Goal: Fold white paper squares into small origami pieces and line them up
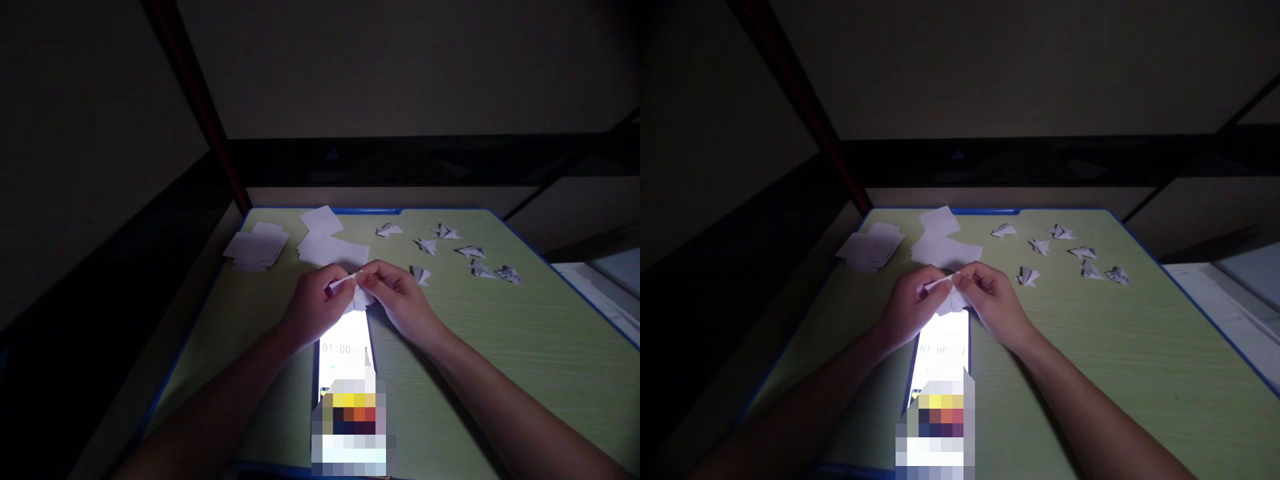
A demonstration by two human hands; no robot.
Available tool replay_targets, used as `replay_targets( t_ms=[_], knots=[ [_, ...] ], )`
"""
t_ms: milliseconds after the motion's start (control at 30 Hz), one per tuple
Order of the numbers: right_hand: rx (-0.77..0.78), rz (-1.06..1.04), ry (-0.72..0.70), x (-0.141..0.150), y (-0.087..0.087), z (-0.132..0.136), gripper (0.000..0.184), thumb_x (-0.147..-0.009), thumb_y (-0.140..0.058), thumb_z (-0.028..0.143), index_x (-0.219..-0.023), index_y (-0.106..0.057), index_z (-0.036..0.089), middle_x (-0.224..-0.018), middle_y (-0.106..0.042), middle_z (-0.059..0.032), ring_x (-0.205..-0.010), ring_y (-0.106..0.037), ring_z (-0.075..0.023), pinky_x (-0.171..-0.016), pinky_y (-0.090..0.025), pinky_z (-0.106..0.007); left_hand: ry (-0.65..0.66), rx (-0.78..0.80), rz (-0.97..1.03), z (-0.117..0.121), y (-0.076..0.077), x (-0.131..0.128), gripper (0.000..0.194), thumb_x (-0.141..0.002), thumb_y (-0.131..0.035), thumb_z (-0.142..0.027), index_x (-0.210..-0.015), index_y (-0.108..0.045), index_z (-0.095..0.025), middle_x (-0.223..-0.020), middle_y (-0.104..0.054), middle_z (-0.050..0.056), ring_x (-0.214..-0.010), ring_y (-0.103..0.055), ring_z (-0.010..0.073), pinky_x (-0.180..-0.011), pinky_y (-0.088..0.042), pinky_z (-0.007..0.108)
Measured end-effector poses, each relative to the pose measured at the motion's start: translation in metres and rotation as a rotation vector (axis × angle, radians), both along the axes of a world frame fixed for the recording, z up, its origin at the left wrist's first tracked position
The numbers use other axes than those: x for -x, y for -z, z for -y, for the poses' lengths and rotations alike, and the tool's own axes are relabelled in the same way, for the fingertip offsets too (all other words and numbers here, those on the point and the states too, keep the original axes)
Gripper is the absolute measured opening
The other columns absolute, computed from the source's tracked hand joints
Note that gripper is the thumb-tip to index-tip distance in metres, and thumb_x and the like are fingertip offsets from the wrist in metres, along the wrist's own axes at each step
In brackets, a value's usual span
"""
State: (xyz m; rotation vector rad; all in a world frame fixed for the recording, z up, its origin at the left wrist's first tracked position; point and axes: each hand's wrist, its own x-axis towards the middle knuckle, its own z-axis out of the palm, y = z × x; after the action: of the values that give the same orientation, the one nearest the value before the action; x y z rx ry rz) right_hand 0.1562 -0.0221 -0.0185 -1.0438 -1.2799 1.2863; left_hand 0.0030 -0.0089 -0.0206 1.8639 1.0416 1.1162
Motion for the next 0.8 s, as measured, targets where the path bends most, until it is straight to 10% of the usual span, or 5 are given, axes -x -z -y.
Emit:
replay_targets(
  t_ms=[800],
  knots=[
    [0.022, 0.141, 0.022, -0.0022, -0.0043, -0.0015, 0.021, -0.075, -0.065, 0.034, -0.07, -0.058, 0.015, -0.056, -0.049, 0.0043, -0.051, -0.04, -0.0078, -0.049, -0.029, -0.024, -0.072, 0.043, 0.078, -0.0019, -0.0022, -0.0017, 0.014, -0.08, -0.055, -0.026, -0.074, -0.059, -0.015, -0.058, -0.055, -0.001, -0.051, -0.049, 0.008, -0.044, -0.038, 0.018]
  ],
)
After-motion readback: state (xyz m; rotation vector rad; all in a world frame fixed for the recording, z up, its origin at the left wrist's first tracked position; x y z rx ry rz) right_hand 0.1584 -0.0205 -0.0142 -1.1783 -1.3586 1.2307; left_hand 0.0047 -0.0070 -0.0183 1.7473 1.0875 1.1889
